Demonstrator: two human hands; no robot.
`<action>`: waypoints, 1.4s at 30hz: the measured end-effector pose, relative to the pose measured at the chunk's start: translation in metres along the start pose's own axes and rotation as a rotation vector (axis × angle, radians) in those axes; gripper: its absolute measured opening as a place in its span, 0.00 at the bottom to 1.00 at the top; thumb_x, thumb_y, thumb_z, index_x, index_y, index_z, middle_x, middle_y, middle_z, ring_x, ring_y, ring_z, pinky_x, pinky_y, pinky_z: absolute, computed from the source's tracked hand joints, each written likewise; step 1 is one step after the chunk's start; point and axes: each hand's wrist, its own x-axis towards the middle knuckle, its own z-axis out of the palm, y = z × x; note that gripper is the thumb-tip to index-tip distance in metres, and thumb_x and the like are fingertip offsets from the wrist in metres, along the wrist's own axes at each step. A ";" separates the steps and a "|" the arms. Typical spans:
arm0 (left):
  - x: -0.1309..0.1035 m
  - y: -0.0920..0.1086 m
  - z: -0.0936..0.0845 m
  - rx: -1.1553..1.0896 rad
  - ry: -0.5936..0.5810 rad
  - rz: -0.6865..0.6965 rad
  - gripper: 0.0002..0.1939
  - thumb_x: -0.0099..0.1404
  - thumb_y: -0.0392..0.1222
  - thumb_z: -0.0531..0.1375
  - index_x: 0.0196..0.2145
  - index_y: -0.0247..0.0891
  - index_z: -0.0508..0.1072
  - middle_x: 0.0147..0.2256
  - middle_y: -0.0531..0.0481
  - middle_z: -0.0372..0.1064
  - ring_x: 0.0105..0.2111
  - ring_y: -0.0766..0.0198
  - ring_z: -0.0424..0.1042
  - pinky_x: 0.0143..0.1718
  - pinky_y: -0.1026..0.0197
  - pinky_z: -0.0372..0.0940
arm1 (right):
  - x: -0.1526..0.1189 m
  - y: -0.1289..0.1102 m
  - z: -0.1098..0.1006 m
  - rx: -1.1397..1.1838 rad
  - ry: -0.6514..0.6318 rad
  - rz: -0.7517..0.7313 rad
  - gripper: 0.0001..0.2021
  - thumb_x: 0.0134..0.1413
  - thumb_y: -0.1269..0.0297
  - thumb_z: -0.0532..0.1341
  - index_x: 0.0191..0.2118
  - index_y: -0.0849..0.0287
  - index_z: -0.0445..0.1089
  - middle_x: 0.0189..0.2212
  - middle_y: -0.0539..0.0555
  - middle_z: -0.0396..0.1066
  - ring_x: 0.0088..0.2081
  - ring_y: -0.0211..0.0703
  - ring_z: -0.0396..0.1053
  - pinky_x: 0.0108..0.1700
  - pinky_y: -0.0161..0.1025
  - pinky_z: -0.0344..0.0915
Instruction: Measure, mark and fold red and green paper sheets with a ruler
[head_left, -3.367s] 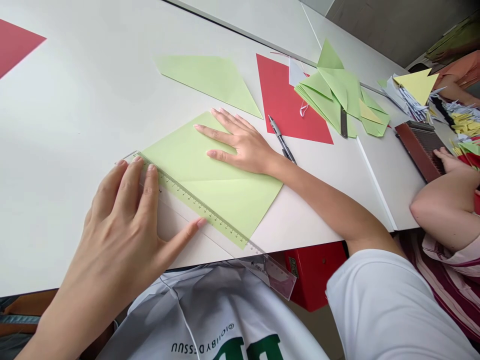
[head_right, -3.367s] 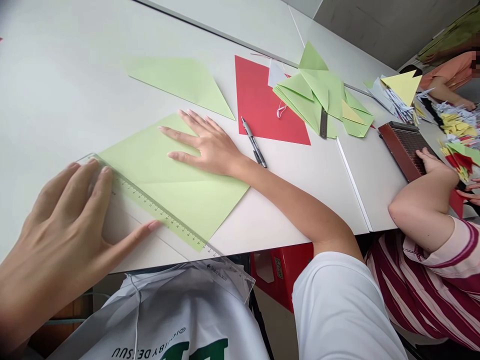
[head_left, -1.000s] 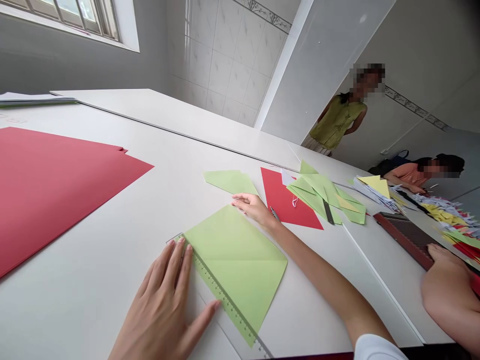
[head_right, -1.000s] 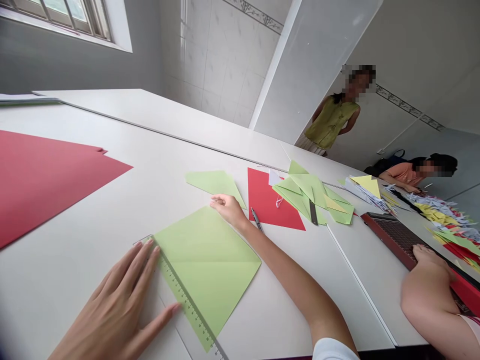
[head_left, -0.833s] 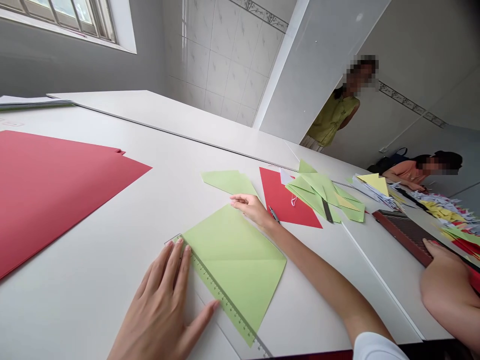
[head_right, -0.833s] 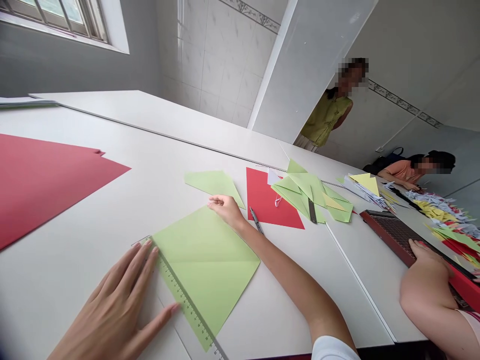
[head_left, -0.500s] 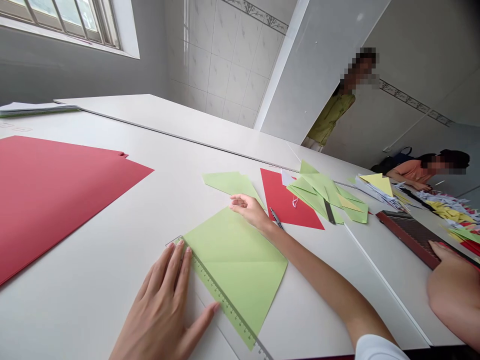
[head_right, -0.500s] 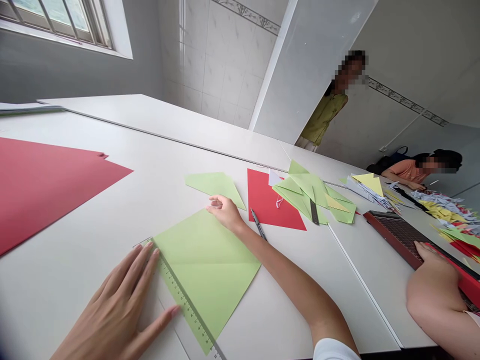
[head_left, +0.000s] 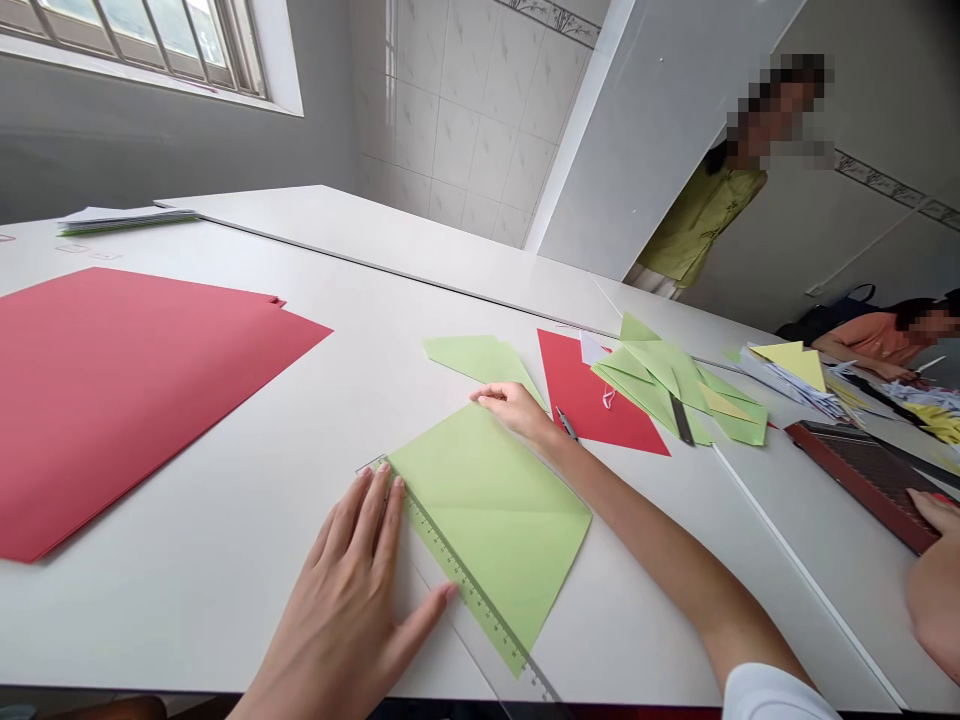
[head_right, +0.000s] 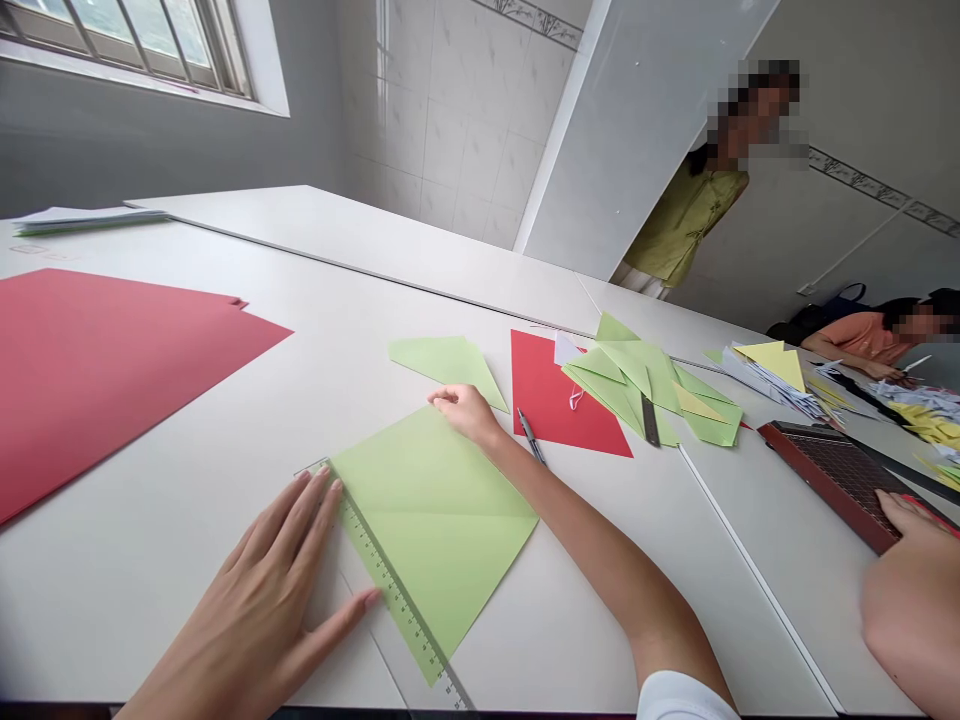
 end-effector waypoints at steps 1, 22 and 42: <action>0.000 0.000 0.000 -0.003 -0.004 0.001 0.51 0.64 0.69 0.51 0.69 0.25 0.45 0.66 0.29 0.51 0.66 0.39 0.52 0.58 0.44 0.60 | 0.001 0.001 -0.001 -0.011 -0.005 -0.005 0.10 0.65 0.60 0.61 0.43 0.62 0.73 0.46 0.55 0.74 0.48 0.45 0.73 0.53 0.50 0.69; 0.000 0.000 0.001 0.002 -0.005 -0.005 0.51 0.64 0.69 0.51 0.68 0.24 0.46 0.66 0.28 0.51 0.66 0.39 0.52 0.58 0.44 0.61 | 0.009 0.005 -0.006 -0.310 0.052 -0.153 0.12 0.66 0.56 0.59 0.39 0.61 0.71 0.39 0.52 0.73 0.36 0.39 0.70 0.42 0.42 0.69; 0.001 0.000 -0.001 0.016 -0.012 0.013 0.50 0.65 0.69 0.51 0.67 0.21 0.49 0.65 0.27 0.52 0.65 0.38 0.53 0.59 0.44 0.59 | -0.002 0.005 -0.018 0.182 -0.127 -0.114 0.15 0.66 0.56 0.49 0.47 0.57 0.69 0.40 0.55 0.78 0.38 0.40 0.76 0.40 0.37 0.71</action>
